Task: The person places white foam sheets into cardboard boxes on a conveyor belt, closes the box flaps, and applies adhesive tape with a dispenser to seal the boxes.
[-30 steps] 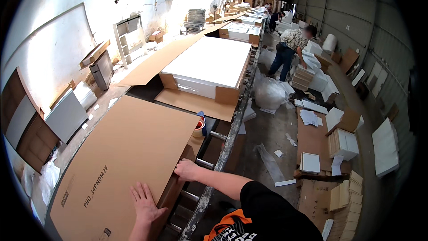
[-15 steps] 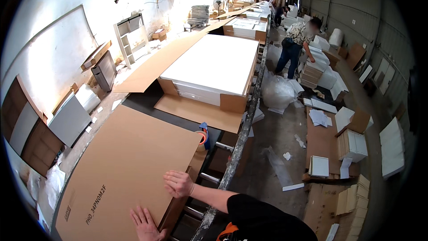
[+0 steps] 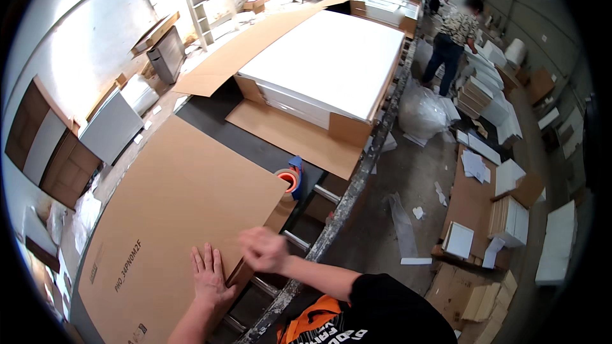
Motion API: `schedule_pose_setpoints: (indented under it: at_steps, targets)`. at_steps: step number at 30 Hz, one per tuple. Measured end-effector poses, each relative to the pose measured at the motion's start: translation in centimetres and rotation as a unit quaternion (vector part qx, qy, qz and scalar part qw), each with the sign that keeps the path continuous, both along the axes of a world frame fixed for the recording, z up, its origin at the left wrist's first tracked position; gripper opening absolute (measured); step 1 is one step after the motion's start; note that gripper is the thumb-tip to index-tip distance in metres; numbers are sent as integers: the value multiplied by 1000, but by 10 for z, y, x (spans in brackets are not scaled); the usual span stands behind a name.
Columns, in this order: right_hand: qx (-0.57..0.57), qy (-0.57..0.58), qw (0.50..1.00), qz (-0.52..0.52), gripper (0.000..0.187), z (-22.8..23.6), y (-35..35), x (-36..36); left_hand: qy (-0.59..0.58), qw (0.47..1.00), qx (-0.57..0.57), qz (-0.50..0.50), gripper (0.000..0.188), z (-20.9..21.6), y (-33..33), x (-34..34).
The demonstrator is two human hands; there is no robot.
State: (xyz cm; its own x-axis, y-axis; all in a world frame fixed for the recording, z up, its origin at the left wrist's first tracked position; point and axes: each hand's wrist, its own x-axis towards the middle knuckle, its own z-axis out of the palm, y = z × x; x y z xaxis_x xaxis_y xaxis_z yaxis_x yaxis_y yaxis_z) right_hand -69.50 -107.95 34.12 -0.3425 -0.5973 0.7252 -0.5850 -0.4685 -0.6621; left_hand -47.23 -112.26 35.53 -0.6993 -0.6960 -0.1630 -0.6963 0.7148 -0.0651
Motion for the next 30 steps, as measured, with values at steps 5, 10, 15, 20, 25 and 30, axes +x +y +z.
schedule_pose_setpoints:
  at_steps: [5, 10, 15, 20, 25, 30]
  targets:
    - [147, -217, 892, -368, 35, -51, -29, -145, 12, 999, 38, 31, 108, 10, 15, 0]
    - [567, -137, 795, -167, 77, -106, -98, -167, 83, 996, 33, 25, 105, -2, 15, 17]
    - [533, -250, 784, -198, 61, -125, -99, -154, 47, 997, 46, 28, 110, 29, 18, 4]
    - [245, -533, 805, -88, 68, -74, -9, -167, 91, 996, -4, 11, 96, 6, 17, 19]
    - [195, -162, 966, -50, 68, 43, 24, -117, 113, 994, -9, 8, 105, -10, 12, 20]
    - [360, 277, 890, 28, 50, 139, -80, 13, 181, 982, 13, 53, 103, -19, 12, 21]
